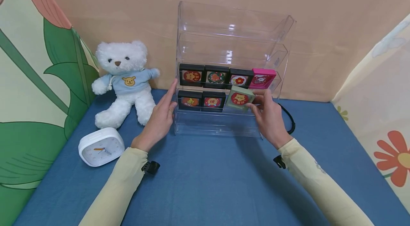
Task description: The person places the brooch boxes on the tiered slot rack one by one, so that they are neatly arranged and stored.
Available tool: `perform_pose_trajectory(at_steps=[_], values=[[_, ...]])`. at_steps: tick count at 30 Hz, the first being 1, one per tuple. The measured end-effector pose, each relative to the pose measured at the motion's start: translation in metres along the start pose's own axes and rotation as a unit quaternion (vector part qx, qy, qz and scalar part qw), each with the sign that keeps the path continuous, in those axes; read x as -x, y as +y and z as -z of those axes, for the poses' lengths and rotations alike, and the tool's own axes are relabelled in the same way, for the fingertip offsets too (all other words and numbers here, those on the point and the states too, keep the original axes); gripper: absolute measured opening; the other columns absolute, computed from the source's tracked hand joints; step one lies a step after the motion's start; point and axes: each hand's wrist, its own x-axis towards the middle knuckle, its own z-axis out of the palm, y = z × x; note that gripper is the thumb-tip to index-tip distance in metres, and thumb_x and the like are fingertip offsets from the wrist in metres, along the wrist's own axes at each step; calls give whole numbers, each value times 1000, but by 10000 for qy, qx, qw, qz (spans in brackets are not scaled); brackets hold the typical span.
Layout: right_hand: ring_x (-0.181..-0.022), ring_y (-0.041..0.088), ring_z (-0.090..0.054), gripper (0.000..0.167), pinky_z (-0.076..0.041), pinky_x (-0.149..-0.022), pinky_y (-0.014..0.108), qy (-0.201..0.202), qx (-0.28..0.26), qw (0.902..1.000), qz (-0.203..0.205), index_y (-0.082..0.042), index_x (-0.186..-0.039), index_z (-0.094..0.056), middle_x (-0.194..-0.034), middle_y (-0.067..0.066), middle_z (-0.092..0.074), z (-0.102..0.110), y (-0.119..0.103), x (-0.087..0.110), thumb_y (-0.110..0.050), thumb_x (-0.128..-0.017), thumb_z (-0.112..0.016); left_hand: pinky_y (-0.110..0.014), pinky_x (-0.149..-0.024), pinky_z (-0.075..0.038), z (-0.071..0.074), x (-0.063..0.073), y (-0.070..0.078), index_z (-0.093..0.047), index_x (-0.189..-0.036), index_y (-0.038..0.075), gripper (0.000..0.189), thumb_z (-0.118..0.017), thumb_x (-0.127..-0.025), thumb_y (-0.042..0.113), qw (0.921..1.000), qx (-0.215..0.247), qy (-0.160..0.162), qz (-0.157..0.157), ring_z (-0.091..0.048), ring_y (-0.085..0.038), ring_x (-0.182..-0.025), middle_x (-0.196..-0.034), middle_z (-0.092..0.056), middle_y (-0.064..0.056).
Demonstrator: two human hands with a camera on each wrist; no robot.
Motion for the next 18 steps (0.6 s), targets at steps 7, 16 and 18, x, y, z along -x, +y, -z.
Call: perform_pose_trajectory(at_steps=[7, 16, 18], values=[[-103, 37, -67, 49, -55, -84, 54, -136, 135, 9997, -152, -9, -134, -42, -127, 23, -64, -10, 3, -4, 2, -95, -67, -43, -81, -48, 0, 0, 1, -3, -164, 36, 73, -37, -108, 2, 9999, 27, -44, 93, -48, -33, -132, -167, -18, -3], [-108, 38, -66, 50, -54, -85, 56, -240, -39, 9991, -343, -11, -135, -40, -130, 23, -62, -17, 6, -5, 1, -95, -67, -43, -81, -48, 0, -1, 1, -3, -163, 37, 73, -37, -108, 4, 9999, 21, -45, 103, -49, -34, -132, -167, -18, -2], [-109, 38, -66, 49, -54, -86, 56, -306, -112, 9986, -415, -11, -135, -40, -131, 23, -62, -18, 7, -5, 1, -95, -67, -43, -81, -48, 0, -1, 1, -3, -163, 38, 73, -37, -109, 4, 9999, 14, -50, 135, -50, -34, -132, -167, -19, -3]])
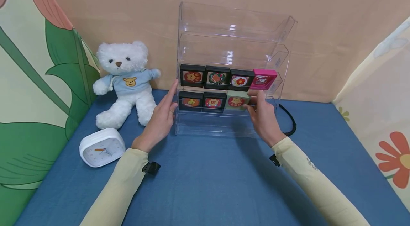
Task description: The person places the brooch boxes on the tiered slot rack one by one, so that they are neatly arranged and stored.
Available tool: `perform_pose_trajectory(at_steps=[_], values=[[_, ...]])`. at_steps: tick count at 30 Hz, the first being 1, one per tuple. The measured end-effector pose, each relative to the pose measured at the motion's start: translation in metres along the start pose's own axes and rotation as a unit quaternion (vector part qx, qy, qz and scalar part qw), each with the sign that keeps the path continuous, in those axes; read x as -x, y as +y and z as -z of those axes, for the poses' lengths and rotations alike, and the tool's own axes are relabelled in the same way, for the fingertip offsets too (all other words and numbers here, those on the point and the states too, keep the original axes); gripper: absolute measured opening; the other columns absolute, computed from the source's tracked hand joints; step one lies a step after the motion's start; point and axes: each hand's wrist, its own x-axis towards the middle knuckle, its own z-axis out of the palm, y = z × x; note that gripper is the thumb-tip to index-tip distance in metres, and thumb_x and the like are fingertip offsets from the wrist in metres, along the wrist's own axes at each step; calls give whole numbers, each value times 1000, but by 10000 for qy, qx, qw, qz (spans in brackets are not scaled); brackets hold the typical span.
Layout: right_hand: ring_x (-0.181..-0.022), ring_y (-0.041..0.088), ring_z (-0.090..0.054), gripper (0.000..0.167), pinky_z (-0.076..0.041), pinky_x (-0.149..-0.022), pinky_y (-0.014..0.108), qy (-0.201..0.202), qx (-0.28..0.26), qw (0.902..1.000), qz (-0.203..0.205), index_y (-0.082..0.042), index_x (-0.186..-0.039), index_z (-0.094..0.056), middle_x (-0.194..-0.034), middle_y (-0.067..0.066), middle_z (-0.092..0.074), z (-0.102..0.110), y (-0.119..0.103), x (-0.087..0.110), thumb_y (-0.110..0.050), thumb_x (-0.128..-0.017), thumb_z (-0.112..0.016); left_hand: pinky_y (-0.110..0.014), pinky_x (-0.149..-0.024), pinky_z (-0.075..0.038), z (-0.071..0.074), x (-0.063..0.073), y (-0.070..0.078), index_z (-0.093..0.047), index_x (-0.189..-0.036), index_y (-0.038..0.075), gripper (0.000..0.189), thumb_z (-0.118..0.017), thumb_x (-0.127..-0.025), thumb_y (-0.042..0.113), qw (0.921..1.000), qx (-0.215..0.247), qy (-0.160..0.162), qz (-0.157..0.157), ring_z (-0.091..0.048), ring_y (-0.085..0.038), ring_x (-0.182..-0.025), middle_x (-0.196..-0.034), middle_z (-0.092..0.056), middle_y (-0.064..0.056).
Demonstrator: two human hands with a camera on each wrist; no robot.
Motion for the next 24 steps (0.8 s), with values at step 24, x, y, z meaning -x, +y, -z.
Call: perform_pose_trajectory(at_steps=[24], values=[[-105, 35, -67, 58, -56, -83, 52, 258, 480, 9982, 240, -9, -140, -45, -132, 19, -62, 4, -8, 6, -7, -91, -76, -43, -80, -49, 3, 1, -2, -2, -163, 39, 72, -37, -109, 6, 9999, -88, -51, 140, -52, -35, -129, -166, -20, -5]])
